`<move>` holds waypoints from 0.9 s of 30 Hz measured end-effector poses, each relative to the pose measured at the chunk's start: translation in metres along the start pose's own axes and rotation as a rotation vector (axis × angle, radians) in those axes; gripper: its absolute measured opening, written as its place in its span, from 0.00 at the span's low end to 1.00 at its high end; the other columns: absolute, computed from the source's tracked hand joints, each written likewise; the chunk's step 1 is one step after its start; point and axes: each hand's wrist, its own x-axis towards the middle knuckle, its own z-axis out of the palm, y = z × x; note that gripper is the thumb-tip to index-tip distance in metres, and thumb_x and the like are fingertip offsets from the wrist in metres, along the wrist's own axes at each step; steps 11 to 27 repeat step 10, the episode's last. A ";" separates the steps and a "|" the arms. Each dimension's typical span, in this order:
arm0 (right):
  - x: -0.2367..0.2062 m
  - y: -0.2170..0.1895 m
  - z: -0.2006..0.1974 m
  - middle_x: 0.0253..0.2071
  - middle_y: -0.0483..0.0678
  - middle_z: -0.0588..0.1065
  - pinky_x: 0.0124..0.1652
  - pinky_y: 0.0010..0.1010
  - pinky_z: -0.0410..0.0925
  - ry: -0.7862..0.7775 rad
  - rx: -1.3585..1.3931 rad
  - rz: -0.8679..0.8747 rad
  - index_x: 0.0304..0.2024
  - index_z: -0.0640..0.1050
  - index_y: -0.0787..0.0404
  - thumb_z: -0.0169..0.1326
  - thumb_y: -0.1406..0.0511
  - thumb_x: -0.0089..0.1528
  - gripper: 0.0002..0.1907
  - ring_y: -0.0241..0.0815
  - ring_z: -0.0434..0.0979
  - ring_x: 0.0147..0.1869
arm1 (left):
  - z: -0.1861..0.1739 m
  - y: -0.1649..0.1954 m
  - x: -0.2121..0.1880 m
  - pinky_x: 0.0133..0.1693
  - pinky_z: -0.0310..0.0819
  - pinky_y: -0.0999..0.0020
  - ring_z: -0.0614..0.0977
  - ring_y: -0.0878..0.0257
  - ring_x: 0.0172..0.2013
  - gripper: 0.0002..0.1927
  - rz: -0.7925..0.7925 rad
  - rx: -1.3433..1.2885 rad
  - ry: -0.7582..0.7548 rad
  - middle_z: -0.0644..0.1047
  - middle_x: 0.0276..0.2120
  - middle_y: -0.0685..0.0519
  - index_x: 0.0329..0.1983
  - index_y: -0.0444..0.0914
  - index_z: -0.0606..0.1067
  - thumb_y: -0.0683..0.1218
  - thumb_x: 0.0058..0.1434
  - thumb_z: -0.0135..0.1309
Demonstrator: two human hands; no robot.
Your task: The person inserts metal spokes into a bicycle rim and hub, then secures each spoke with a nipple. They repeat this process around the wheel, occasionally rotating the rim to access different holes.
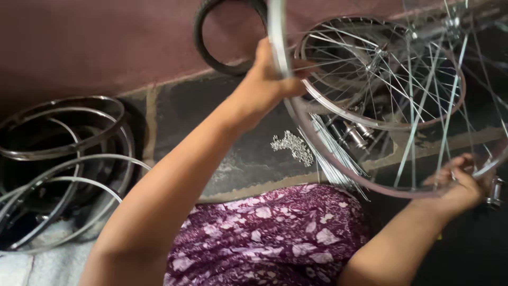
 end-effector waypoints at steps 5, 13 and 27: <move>0.037 0.001 -0.054 0.48 0.58 0.77 0.33 0.22 0.72 0.228 0.175 -0.030 0.62 0.71 0.74 0.46 0.83 0.46 0.37 0.45 0.82 0.42 | 0.029 -0.084 0.085 0.53 0.81 0.58 0.84 0.51 0.49 0.40 -0.251 -0.036 -0.027 0.80 0.46 0.41 0.60 0.34 0.52 0.41 0.51 0.63; 0.062 0.016 -0.093 0.54 0.64 0.74 0.26 0.19 0.68 0.281 0.077 -0.110 0.62 0.73 0.74 0.42 0.83 0.43 0.41 0.48 0.86 0.45 | 0.041 -0.158 0.130 0.54 0.79 0.53 0.83 0.49 0.49 0.37 -0.457 0.133 -0.043 0.79 0.44 0.42 0.58 0.34 0.59 0.45 0.51 0.68; 0.062 0.016 -0.093 0.54 0.64 0.74 0.26 0.19 0.68 0.281 0.077 -0.110 0.62 0.73 0.74 0.42 0.83 0.43 0.41 0.48 0.86 0.45 | 0.041 -0.158 0.130 0.54 0.79 0.53 0.83 0.49 0.49 0.37 -0.457 0.133 -0.043 0.79 0.44 0.42 0.58 0.34 0.59 0.45 0.51 0.68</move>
